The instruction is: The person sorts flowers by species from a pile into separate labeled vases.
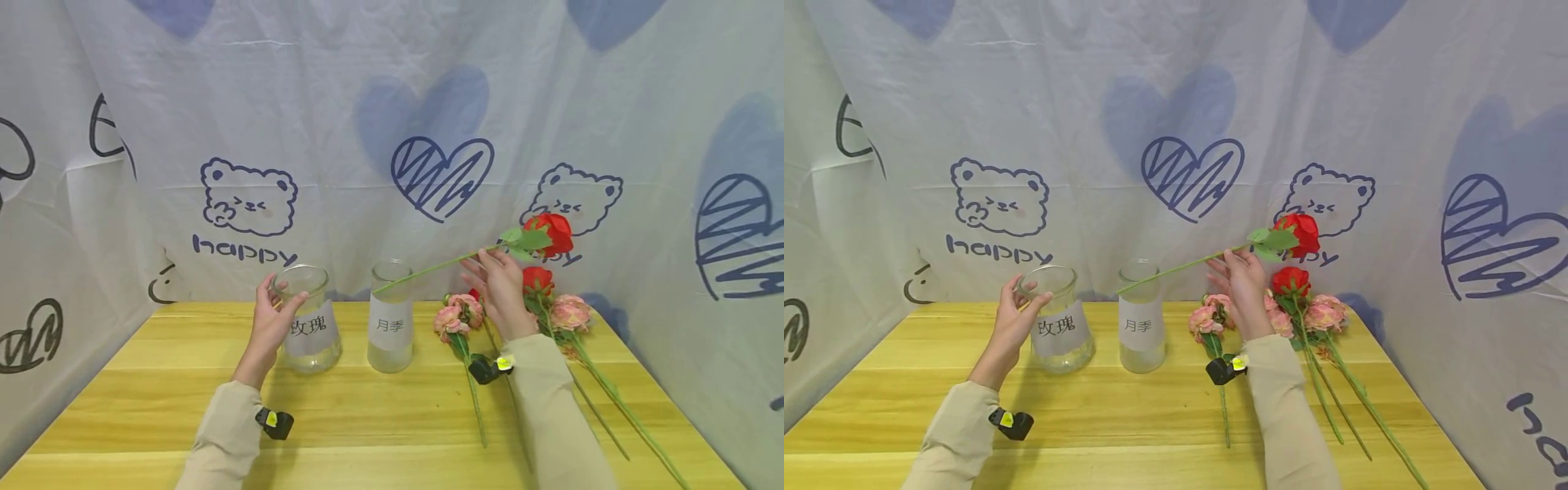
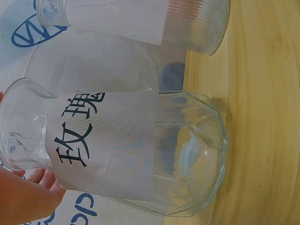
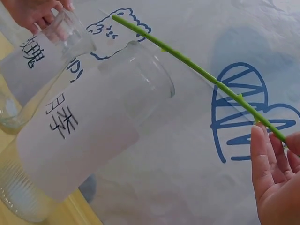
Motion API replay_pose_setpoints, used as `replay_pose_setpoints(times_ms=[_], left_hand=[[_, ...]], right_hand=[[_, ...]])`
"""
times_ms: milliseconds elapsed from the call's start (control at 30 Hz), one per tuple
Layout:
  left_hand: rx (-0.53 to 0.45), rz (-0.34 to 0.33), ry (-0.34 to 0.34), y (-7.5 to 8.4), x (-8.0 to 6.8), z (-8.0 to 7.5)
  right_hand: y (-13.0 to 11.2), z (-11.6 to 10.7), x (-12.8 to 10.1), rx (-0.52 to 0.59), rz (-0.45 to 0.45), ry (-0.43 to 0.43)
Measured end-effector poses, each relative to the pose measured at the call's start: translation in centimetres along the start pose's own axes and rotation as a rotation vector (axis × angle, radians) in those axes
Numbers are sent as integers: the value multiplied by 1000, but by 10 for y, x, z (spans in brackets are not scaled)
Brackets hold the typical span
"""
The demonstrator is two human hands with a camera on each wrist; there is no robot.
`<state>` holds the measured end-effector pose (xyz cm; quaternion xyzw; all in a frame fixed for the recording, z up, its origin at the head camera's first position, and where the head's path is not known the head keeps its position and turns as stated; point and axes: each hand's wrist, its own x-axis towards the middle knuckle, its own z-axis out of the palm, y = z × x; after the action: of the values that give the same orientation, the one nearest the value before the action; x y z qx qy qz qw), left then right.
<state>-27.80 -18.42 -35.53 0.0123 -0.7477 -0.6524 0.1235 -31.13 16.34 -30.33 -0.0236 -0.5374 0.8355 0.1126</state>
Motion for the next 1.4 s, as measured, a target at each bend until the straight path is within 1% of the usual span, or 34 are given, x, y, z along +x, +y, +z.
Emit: replay_pose_setpoints(times_ms=[200,367,600,833,1267,1400], left_hand=[[-1,0,2,-1,0,1],[8,1,6,-1,0,1],[16,7,8,-1,-1,0],[10,12,10,-1,0,0],[-2,19,17,-2,-1,2],[-5,18,20,-2,-1,2]], right_hand=[[-9,9,10,70,64,-20],[-15,19,17,108,84,-45],[-13,38,19,87,65,-37],[-7,56,17,20,42,-23],[3,85,12,10,-17,-5],[7,93,11,-17,-26,1]])
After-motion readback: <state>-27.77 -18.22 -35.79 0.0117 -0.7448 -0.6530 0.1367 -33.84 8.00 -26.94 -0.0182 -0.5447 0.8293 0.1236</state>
